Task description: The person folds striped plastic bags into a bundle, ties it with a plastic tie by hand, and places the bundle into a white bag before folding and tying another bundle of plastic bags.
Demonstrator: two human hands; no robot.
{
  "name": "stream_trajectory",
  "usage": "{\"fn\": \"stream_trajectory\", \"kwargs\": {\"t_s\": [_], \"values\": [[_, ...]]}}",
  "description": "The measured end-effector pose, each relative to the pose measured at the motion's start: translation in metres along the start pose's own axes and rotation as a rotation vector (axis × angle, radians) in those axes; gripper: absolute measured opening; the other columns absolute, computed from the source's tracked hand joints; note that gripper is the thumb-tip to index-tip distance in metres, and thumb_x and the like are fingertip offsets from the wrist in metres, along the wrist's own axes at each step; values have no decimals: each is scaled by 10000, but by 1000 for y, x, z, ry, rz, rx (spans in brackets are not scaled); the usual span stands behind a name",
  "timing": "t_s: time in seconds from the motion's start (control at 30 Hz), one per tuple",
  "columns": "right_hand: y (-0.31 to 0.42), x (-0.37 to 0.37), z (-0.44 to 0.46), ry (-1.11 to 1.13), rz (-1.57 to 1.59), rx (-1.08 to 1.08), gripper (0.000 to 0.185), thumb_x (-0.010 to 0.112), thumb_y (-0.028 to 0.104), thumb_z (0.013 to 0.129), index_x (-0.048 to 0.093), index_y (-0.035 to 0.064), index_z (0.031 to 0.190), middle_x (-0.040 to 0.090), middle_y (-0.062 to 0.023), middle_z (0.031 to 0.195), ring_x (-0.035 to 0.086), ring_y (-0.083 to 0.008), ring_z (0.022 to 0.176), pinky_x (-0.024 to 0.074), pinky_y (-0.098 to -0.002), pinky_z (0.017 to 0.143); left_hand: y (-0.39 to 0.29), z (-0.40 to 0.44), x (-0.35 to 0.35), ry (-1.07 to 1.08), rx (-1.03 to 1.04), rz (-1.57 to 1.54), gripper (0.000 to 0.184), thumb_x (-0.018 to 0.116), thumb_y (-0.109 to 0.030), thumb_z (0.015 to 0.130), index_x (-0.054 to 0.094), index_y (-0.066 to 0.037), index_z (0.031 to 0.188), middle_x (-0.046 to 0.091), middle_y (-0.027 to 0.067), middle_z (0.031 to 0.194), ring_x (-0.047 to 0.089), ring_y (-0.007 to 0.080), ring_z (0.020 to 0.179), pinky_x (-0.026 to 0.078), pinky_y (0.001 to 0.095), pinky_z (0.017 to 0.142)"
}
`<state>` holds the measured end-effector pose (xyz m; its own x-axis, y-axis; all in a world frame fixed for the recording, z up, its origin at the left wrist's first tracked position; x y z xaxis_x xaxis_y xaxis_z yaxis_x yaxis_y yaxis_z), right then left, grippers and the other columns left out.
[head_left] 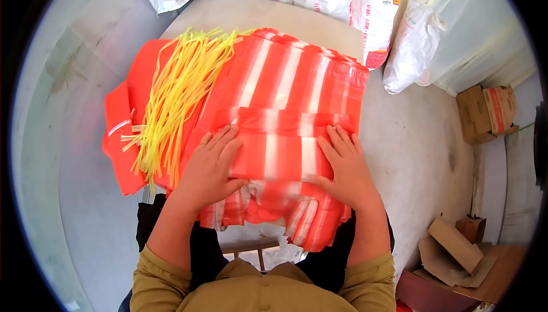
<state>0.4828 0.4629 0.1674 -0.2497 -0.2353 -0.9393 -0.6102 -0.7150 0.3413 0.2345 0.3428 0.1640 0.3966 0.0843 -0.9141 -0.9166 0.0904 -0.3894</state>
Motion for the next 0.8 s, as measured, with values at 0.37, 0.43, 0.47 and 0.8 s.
{"fn": "stream_trajectory", "kwargs": {"t_s": [0.37,0.43,0.47,0.8], "values": [[-7,-10,-17,40,44,-74,702,699,94,756,584,80,1448,436,-167,1623,342,-374,1537,242,-556,1264,0,0,-6,24,31,65,625,723,-69,683,581,-36,1292,474,208,1580,422,410,1480,362,529,1208],[-9,-9,-19,21,15,-87,688,685,52,752,585,85,1432,450,-181,1604,365,-371,1523,269,-577,1248,1,0,-6,18,40,62,613,704,-49,687,599,-36,1291,487,205,1571,431,410,1473,372,525,1204],[-10,-9,-20,12,15,-87,682,676,41,749,591,84,1424,456,-183,1600,373,-374,1517,277,-573,1246,2,0,-7,15,44,60,611,692,-35,690,606,-39,1295,493,204,1566,435,409,1469,375,522,1202],[-17,-26,-28,-52,179,-86,486,616,-16,828,686,48,1304,647,-185,1378,567,-367,1331,399,-491,1173,13,-7,-22,15,-34,-185,447,606,36,788,709,-48,1215,594,193,1477,461,393,1462,361,497,1214]]}}
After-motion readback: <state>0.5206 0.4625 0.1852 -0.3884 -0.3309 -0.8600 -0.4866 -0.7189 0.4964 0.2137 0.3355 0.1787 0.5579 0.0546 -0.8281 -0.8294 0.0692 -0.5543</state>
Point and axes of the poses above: each hand's wrist, its own z-axis towards the middle knuckle, its own x-axis out of the palm, y = z × x, the point moved 6 cm from there along z, towards the middle knuckle
